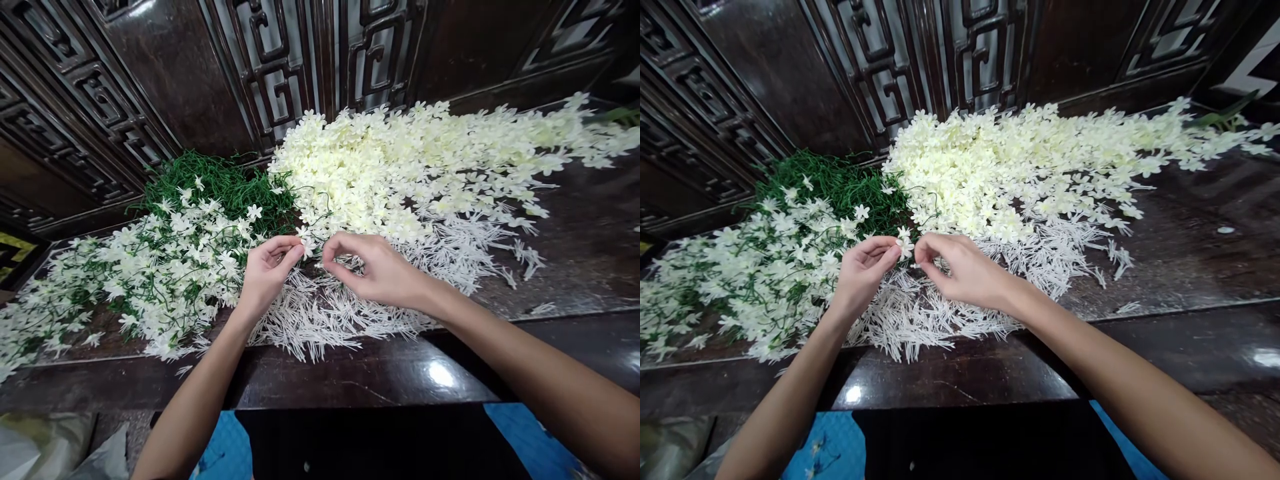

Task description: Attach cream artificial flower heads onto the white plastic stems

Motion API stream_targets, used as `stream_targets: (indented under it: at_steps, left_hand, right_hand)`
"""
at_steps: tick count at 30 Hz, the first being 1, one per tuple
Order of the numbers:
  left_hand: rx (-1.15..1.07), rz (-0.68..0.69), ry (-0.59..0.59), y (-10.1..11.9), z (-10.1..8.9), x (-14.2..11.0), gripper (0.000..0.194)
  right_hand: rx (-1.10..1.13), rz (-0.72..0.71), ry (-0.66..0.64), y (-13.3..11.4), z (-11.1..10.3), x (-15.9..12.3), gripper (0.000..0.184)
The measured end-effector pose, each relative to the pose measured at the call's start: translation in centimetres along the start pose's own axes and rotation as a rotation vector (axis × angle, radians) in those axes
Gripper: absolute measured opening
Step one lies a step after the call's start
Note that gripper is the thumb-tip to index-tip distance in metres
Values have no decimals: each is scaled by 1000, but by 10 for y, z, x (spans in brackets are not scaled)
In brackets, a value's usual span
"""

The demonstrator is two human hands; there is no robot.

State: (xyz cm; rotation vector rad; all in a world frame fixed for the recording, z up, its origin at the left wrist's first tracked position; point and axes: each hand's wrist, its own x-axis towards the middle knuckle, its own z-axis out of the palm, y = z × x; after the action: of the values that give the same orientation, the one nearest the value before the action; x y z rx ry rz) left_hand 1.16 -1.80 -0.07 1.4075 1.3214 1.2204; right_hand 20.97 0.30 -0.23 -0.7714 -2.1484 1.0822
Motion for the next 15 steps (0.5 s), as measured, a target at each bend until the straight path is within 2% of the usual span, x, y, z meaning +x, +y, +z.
stream_targets:
  at_steps: [5,10,15]
  left_hand:
    - [46,22,-45,1,1,-1,8]
    - [80,27,-121,3,3,-2,8]
    - [85,66,-139,2,4,-2,10]
  right_hand:
    - [106,-43,154,2,1,3,5]
    - [112,-57,202,3,4,4,4]
    - [129,-71,220,3,4,3,6]
